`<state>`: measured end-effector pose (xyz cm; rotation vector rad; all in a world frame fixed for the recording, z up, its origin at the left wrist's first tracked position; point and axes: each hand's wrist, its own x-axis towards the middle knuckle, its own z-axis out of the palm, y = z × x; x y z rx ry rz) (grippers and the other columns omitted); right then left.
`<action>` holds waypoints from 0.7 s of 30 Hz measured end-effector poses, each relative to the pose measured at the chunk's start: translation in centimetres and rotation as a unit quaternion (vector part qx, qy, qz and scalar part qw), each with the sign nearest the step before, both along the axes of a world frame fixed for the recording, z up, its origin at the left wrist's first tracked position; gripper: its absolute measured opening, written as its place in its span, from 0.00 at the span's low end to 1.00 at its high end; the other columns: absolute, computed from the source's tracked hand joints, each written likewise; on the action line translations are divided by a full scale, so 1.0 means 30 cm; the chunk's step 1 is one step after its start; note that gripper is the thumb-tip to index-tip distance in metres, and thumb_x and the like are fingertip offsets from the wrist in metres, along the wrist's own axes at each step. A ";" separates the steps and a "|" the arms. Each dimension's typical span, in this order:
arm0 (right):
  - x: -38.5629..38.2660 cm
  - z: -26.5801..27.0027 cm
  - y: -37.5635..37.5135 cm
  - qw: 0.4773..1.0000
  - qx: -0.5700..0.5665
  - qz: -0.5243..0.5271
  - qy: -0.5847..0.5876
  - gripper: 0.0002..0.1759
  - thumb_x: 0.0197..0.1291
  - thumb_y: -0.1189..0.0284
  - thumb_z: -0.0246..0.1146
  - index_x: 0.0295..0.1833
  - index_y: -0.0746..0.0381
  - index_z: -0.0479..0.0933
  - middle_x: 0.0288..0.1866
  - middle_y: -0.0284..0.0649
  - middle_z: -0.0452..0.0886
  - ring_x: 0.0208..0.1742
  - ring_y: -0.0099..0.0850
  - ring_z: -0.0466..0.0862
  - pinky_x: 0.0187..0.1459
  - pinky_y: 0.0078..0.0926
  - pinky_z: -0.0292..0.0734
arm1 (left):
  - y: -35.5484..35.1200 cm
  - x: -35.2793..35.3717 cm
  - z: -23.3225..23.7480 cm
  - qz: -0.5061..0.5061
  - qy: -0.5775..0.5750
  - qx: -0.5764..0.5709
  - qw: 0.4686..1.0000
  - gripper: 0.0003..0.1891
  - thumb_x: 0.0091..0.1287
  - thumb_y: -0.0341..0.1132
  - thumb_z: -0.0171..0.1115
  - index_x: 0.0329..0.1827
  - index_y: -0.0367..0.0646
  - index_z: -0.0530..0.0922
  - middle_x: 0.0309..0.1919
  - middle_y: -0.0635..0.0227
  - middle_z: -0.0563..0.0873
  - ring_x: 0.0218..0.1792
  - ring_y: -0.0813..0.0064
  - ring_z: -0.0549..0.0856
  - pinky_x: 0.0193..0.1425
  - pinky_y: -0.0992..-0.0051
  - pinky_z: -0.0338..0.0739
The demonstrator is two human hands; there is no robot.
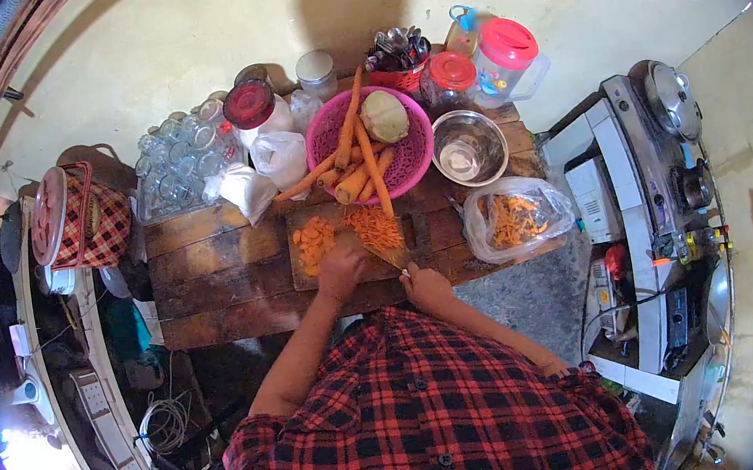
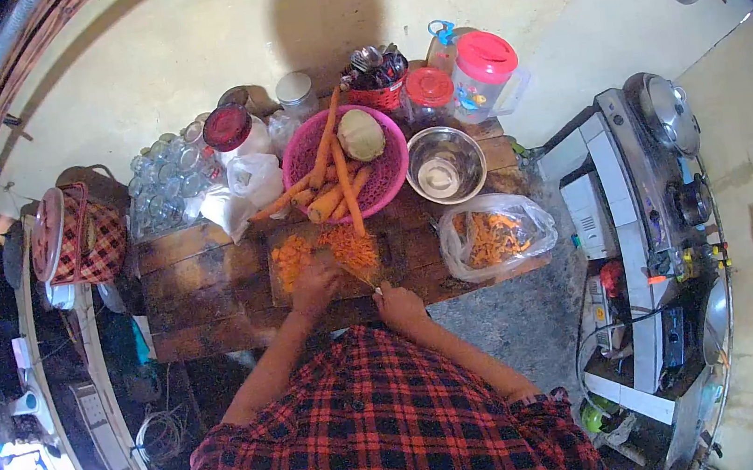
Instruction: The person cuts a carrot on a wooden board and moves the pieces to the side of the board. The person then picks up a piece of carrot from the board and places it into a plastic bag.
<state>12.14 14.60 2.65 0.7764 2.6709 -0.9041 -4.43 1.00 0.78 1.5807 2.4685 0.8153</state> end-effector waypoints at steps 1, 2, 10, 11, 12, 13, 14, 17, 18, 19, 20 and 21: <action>0.000 0.004 -0.003 1.000 -0.004 -0.008 0.005 0.18 0.63 0.59 0.50 0.43 0.66 0.67 0.27 0.58 0.78 0.32 0.57 0.80 0.34 0.54 0.74 | 0.002 0.030 -0.005 0.001 -0.001 0.000 1.000 0.09 0.51 0.33 0.65 0.35 0.44 0.81 0.34 0.63 0.82 0.37 0.61 0.81 0.41 0.65 0.76; 0.001 0.008 -0.004 1.000 -0.008 -0.018 0.009 0.18 0.63 0.60 0.50 0.43 0.66 0.67 0.26 0.58 0.78 0.32 0.58 0.79 0.35 0.55 0.73 | 0.003 0.055 -0.010 -0.012 -0.023 0.035 0.999 0.10 0.52 0.33 0.65 0.37 0.44 0.81 0.33 0.64 0.82 0.38 0.61 0.81 0.42 0.65 0.76; 0.002 0.000 -0.012 1.000 -0.014 -0.002 0.017 0.18 0.63 0.60 0.51 0.44 0.67 0.67 0.27 0.59 0.78 0.32 0.57 0.80 0.34 0.55 0.73 | -0.041 0.054 -0.007 0.051 0.046 0.077 0.995 0.10 0.52 0.32 0.64 0.37 0.43 0.81 0.34 0.66 0.82 0.42 0.63 0.79 0.46 0.65 0.74; 0.001 0.004 -0.013 1.000 -0.010 0.004 0.030 0.18 0.63 0.60 0.50 0.44 0.67 0.67 0.27 0.59 0.78 0.32 0.57 0.80 0.34 0.55 0.73 | -0.038 0.051 -0.009 0.035 0.039 0.079 0.996 0.09 0.51 0.31 0.64 0.36 0.43 0.81 0.34 0.66 0.83 0.42 0.63 0.79 0.46 0.66 0.74; -0.003 0.014 -0.013 1.000 -0.010 0.005 0.030 0.18 0.63 0.60 0.50 0.44 0.67 0.67 0.27 0.59 0.78 0.32 0.57 0.80 0.34 0.55 0.73 | -0.033 0.048 -0.013 0.019 0.032 0.080 0.996 0.09 0.51 0.31 0.64 0.35 0.43 0.81 0.35 0.66 0.83 0.42 0.64 0.79 0.46 0.66 0.74; -0.008 0.023 -0.015 0.999 -0.014 0.004 0.031 0.18 0.63 0.60 0.50 0.44 0.67 0.67 0.27 0.59 0.78 0.32 0.56 0.80 0.34 0.54 0.73 | -0.029 0.045 -0.016 0.020 0.032 0.080 0.996 0.09 0.51 0.31 0.64 0.35 0.43 0.81 0.35 0.66 0.83 0.42 0.64 0.79 0.46 0.66 0.74; -0.015 0.031 -0.017 0.999 -0.019 0.003 0.033 0.18 0.63 0.60 0.50 0.44 0.66 0.67 0.27 0.59 0.78 0.32 0.56 0.80 0.34 0.54 0.74 | -0.026 0.042 -0.019 0.011 0.057 0.088 0.994 0.09 0.50 0.31 0.64 0.35 0.43 0.81 0.35 0.67 0.83 0.42 0.65 0.79 0.45 0.67 0.74; -0.030 0.034 -0.024 1.000 -0.002 0.016 0.011 0.18 0.64 0.61 0.49 0.45 0.66 0.67 0.28 0.58 0.79 0.32 0.56 0.80 0.35 0.53 0.74 | -0.023 0.034 -0.026 -0.007 0.068 0.080 0.994 0.08 0.50 0.31 0.64 0.34 0.43 0.81 0.36 0.69 0.83 0.42 0.67 0.79 0.46 0.68 0.73; -0.032 0.037 -0.025 1.000 -0.002 0.016 0.010 0.18 0.64 0.61 0.49 0.45 0.66 0.67 0.28 0.58 0.79 0.32 0.56 0.80 0.35 0.53 0.74 | -0.024 0.033 -0.030 -0.015 0.053 0.065 0.996 0.08 0.50 0.31 0.64 0.34 0.44 0.82 0.36 0.69 0.83 0.42 0.68 0.79 0.48 0.68 0.72; -0.034 0.041 -0.027 1.000 0.004 0.019 0.000 0.18 0.64 0.61 0.49 0.46 0.67 0.67 0.28 0.57 0.79 0.32 0.55 0.80 0.35 0.52 0.74 | -0.025 0.033 -0.034 -0.015 0.053 0.065 0.996 0.08 0.50 0.31 0.64 0.34 0.44 0.82 0.36 0.69 0.83 0.42 0.68 0.79 0.48 0.68 0.72; -0.036 0.045 -0.031 1.000 0.011 0.021 -0.010 0.17 0.64 0.62 0.48 0.46 0.67 0.67 0.28 0.57 0.79 0.32 0.55 0.80 0.35 0.52 0.75 | -0.027 0.032 -0.037 -0.017 0.055 0.055 0.997 0.08 0.50 0.32 0.64 0.33 0.43 0.82 0.36 0.70 0.83 0.43 0.69 0.79 0.50 0.67 0.71; -0.037 0.055 -0.036 1.000 0.010 0.022 -0.010 0.17 0.64 0.62 0.48 0.46 0.67 0.67 0.28 0.57 0.79 0.32 0.55 0.80 0.35 0.52 0.75 | -0.030 0.031 -0.043 -0.019 0.057 0.045 0.997 0.08 0.50 0.32 0.64 0.33 0.43 0.82 0.36 0.70 0.83 0.43 0.69 0.78 0.53 0.65 0.69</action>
